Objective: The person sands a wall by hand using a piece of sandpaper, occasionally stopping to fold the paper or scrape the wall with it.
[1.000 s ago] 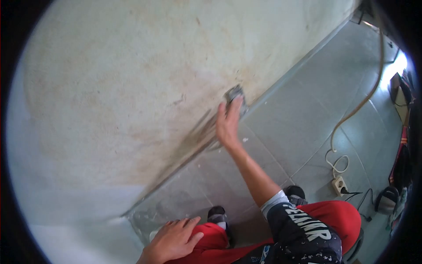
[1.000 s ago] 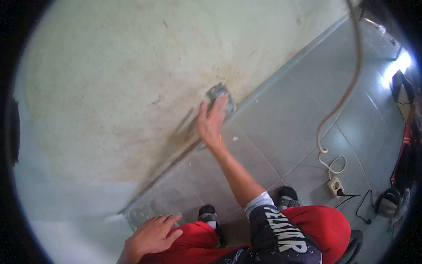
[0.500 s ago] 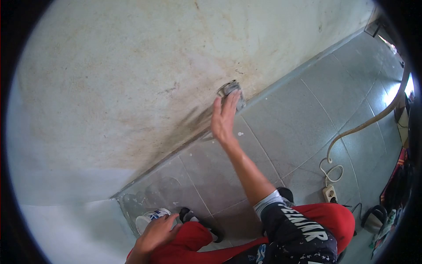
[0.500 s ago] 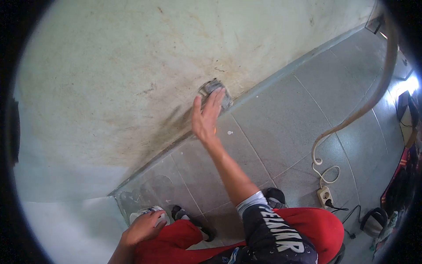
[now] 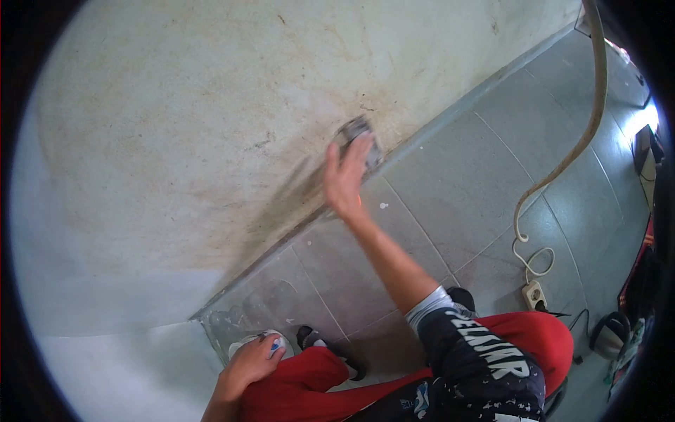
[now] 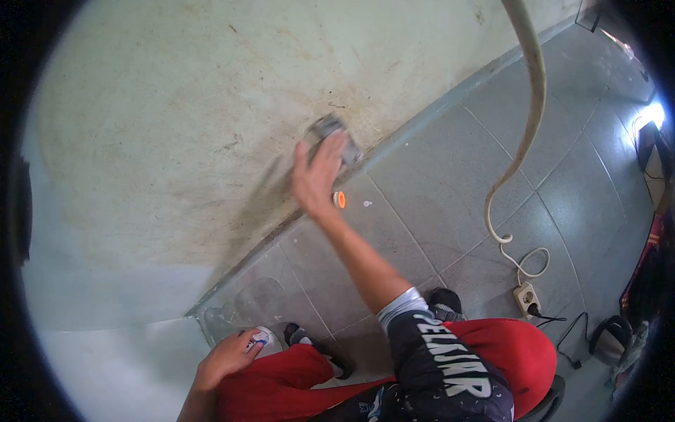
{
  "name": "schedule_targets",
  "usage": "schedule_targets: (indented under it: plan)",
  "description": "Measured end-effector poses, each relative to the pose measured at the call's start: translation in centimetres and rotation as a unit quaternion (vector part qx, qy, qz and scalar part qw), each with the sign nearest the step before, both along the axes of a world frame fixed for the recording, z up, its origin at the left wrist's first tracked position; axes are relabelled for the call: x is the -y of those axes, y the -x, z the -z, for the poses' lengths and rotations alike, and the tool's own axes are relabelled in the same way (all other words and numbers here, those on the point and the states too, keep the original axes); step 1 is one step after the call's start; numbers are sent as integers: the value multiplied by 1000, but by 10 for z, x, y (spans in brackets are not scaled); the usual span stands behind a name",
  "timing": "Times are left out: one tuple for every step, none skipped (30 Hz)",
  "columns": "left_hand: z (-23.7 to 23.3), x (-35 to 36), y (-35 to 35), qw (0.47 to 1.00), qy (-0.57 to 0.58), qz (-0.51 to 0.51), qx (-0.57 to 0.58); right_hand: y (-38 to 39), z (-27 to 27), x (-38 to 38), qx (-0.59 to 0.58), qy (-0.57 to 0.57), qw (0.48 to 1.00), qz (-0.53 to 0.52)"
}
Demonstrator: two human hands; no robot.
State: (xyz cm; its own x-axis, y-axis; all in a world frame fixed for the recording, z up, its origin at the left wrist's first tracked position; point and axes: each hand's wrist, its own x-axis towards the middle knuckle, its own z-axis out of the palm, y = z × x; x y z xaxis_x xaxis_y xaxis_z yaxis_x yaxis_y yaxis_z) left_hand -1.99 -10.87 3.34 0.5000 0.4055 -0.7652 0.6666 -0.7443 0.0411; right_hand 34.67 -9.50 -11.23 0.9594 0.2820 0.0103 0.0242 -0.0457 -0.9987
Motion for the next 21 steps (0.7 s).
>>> schedule_targets:
  plan:
    - [1,-2,7,1000,-7,-11,-12,-30,3,3,-1,-13,999,34]
    - [0,-6,10,999,-16,-22,-23,-70,15,10,11,-19,998,66]
    - [0,-7,10,999,-20,-20,-25,-103,27,17,22,-24,995,97]
    - [-1,-4,10,999,-26,-9,-29,-115,28,22,17,-27,995,97]
    - [-1,-2,10,999,-31,3,-31,-124,25,27,-6,-37,993,112]
    - [0,-3,7,999,-30,2,-29,-131,21,30,-24,-46,991,125]
    - [2,-1,1,999,-16,6,-30,-112,16,21,5,-31,993,111]
    - [4,2,-2,999,-1,9,-34,-74,12,7,30,-14,995,96]
    - [8,0,-2,999,2,9,-34,-35,4,1,45,-12,998,50]
    - [14,-6,0,1000,18,-1,-19,1,-4,-1,58,-12,998,5]
    - [16,-11,0,999,32,-9,-3,25,-13,0,38,-3,999,-34]
    - [12,-14,-3,1000,30,-4,-1,33,-19,1,21,4,997,-71]
    - [7,-15,-4,999,26,-41,3,23,-20,2,21,3,998,-67]
    - [2,-18,-4,997,22,-78,6,6,-18,2,18,-6,999,-33]
    - [2,-21,0,997,18,-74,3,-15,-15,3,12,-15,1000,1]
    - [5,-23,8,998,-9,-55,-14,-46,-8,5,9,-22,999,39]
    - [5,-24,14,998,-36,-36,-30,-81,1,11,6,-28,997,76]
    - [4,-21,18,998,-38,-35,-34,-111,1,26,-18,-56,994,89]
    - [5,-18,18,998,-26,-45,-46,-130,-2,37,-40,-85,990,102]
    - [7,-18,17,997,-11,-55,-56,-124,-2,32,-39,-85,990,105]
    - [11,-18,18,997,-6,-57,-54,-109,0,24,-28,-69,992,104]
